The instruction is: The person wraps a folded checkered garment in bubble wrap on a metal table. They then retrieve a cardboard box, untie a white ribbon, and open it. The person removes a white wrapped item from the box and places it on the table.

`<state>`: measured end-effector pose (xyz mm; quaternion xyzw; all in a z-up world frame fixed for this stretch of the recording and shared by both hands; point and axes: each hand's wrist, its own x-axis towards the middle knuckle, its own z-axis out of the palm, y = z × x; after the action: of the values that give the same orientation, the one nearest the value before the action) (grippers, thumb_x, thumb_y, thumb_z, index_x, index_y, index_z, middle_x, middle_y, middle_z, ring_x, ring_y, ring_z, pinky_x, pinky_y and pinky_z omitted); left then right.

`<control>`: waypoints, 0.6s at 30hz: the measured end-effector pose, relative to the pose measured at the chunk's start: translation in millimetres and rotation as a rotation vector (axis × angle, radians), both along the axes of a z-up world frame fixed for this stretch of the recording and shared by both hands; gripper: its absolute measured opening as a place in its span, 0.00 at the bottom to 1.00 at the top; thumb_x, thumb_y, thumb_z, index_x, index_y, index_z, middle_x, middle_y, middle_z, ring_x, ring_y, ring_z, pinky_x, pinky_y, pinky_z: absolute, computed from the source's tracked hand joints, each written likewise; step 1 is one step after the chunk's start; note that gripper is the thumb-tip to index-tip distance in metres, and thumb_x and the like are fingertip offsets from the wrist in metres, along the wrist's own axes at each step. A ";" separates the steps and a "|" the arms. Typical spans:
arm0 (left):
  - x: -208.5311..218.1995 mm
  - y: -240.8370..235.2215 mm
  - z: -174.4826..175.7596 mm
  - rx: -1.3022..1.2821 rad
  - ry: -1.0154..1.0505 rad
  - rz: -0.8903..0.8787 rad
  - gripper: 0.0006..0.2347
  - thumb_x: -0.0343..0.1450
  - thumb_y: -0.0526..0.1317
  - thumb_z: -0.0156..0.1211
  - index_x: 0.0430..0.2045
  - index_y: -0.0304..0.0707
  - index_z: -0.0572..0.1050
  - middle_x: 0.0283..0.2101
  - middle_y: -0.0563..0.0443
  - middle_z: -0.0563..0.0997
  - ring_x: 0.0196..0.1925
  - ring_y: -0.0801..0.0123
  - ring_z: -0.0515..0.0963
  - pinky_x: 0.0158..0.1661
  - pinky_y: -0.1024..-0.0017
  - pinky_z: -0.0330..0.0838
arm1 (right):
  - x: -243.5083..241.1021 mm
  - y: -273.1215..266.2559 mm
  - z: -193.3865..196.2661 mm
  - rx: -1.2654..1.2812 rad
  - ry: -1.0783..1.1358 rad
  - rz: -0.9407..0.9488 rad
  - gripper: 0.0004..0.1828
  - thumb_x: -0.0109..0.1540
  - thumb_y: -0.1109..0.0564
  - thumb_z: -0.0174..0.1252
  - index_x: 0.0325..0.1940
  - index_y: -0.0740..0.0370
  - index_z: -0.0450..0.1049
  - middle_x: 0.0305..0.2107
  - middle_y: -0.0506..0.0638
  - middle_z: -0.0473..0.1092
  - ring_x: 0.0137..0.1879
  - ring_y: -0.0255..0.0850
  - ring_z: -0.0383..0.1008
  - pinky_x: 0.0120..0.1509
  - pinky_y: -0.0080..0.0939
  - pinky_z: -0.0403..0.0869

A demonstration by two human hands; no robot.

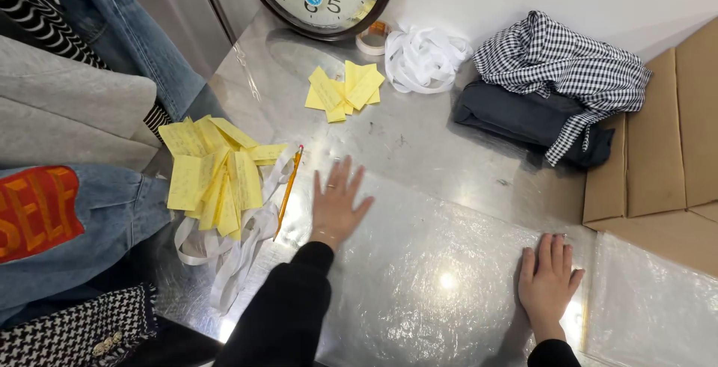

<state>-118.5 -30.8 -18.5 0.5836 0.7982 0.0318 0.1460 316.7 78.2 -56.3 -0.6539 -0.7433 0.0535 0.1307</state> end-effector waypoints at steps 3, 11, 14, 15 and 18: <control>-15.8 -10.3 -29.0 0.159 0.218 0.084 0.34 0.77 0.66 0.21 0.77 0.53 0.39 0.81 0.56 0.34 0.82 0.64 0.32 0.73 0.42 0.26 | -1.1 -1.3 2.9 0.014 0.020 0.012 0.36 0.73 0.37 0.32 0.82 0.53 0.55 0.79 0.54 0.51 0.85 0.54 0.44 0.80 0.73 0.38; 100.0 -145.2 -34.4 0.370 0.312 -0.197 0.32 0.75 0.61 0.32 0.76 0.52 0.50 0.81 0.44 0.46 0.81 0.53 0.47 0.71 0.33 0.40 | 1.4 -4.3 -5.1 0.217 -0.005 0.095 0.34 0.74 0.42 0.42 0.81 0.60 0.64 0.76 0.64 0.61 0.81 0.64 0.54 0.72 0.85 0.48; 92.1 -218.2 -16.8 0.469 0.317 -0.150 0.31 0.77 0.62 0.37 0.76 0.56 0.53 0.82 0.45 0.46 0.82 0.56 0.46 0.75 0.42 0.34 | 2.0 -6.4 -6.8 0.213 0.008 0.116 0.30 0.77 0.43 0.39 0.80 0.55 0.66 0.77 0.63 0.60 0.82 0.63 0.52 0.69 0.94 0.40; 82.0 -232.6 -17.9 0.465 0.321 -0.143 0.31 0.77 0.62 0.37 0.76 0.56 0.53 0.82 0.45 0.46 0.82 0.56 0.46 0.75 0.42 0.34 | -0.5 -6.5 -6.9 0.210 0.012 0.123 0.30 0.77 0.43 0.39 0.80 0.55 0.66 0.77 0.63 0.60 0.82 0.63 0.52 0.69 0.94 0.40; 54.4 -270.7 -17.3 0.438 0.289 0.010 0.29 0.77 0.62 0.40 0.75 0.55 0.58 0.81 0.43 0.50 0.79 0.53 0.54 0.73 0.41 0.39 | -5.5 -9.1 0.9 0.132 0.047 0.090 0.30 0.76 0.43 0.35 0.81 0.52 0.61 0.78 0.61 0.54 0.82 0.65 0.47 0.67 0.97 0.33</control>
<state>-64.1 -301.5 -35.8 0.5958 0.7877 0.1208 -0.0995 311.1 69.1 -55.5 -0.6083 -0.7707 0.0256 0.1883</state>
